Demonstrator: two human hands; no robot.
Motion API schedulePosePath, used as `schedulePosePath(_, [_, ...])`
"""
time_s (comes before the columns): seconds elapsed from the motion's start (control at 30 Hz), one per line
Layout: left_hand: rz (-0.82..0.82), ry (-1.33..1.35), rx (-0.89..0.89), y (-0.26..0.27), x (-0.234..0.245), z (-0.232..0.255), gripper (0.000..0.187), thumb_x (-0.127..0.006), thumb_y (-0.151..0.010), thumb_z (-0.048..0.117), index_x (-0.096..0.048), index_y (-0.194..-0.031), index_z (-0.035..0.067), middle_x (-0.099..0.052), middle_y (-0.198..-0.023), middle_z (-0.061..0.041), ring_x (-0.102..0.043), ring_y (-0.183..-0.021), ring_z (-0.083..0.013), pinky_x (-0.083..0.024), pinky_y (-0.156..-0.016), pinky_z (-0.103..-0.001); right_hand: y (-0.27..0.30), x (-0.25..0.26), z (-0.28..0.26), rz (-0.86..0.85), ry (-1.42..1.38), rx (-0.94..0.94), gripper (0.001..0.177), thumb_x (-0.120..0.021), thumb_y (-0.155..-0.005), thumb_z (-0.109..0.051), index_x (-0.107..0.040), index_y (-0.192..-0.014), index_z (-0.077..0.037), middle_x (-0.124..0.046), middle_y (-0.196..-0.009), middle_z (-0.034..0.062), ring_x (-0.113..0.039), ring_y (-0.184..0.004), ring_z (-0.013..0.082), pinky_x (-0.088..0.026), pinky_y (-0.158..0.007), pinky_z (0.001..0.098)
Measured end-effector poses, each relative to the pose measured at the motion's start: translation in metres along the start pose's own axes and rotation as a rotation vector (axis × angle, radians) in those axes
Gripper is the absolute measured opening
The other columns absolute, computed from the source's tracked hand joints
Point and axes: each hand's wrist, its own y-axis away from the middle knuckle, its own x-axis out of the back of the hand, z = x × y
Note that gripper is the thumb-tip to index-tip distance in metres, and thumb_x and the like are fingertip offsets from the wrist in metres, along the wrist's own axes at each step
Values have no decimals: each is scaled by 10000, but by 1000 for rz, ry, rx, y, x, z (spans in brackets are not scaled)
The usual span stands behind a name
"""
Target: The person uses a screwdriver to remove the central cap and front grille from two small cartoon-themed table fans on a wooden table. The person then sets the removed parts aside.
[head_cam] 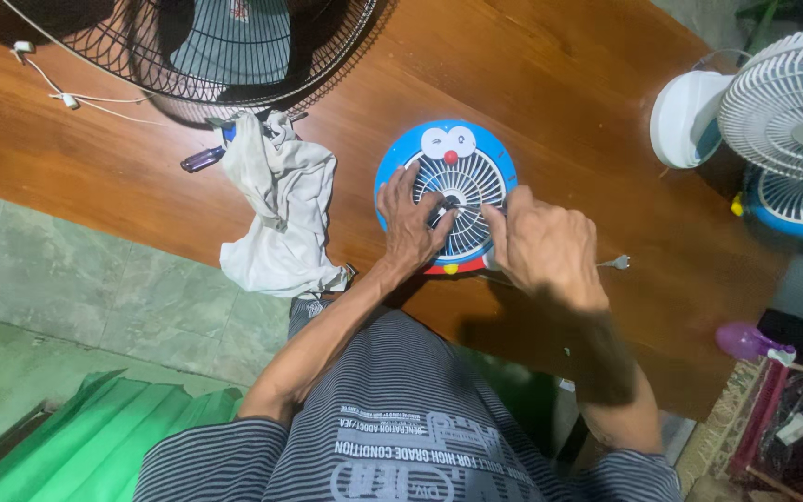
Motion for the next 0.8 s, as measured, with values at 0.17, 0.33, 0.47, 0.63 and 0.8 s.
schedulePosePath(0.17, [-3, 3, 4, 2, 0, -1, 297, -859, -791, 308, -725, -996, 142, -420, -1537, -250, -307, -1465, -453, -201, -1173, -644, 5, 6, 4, 114, -231, 122, 360, -631, -957, -300, -557, -1154, -8, -729, -937, 210, -681, -762, 467, -524, -667, 565])
schedulePosePath(0.33, [-23, 0, 8, 2, 1, -1, 313, -853, -802, 304, -731, -1039, 141, -403, -1551, -244, -289, -1481, -451, -184, -1181, -657, 9, 7, 7, 53, -185, 222, 238, -597, -960, -204, -544, -1126, -42, -682, -997, 219, -663, -848, 451, -520, -715, 557])
schedulePosePath(0.47, [-48, -20, 2, 2, 2, 1, 317, -842, -812, 306, -757, -1089, 178, -396, -1555, -235, -269, -1478, -450, -179, -1167, -661, 7, 1, 5, 88, -198, 249, 183, -600, -953, -179, -560, -1086, -61, -698, -998, 201, -680, -875, 444, -528, -732, 551])
schedulePosePath(0.63, [-53, -18, 13, 1, 2, 2, 321, -836, -825, 325, -757, -1101, 181, -402, -1551, -231, -269, -1476, -448, -179, -1173, -662, 1, 0, -4, 41, -147, 122, 292, -616, -965, -275, -548, -1060, -7, -707, -814, 245, -687, -716, 471, -541, -664, 565])
schedulePosePath(0.8, [-54, -26, 12, 1, 3, 1, 317, -835, -826, 325, -757, -1093, 174, -405, -1549, -233, -275, -1479, -449, -183, -1177, -660, -3, 2, -13, -5, -32, -54, 415, -603, -1029, -402, -551, -1004, 10, -677, -715, 285, -684, -683, 474, -549, -650, 567])
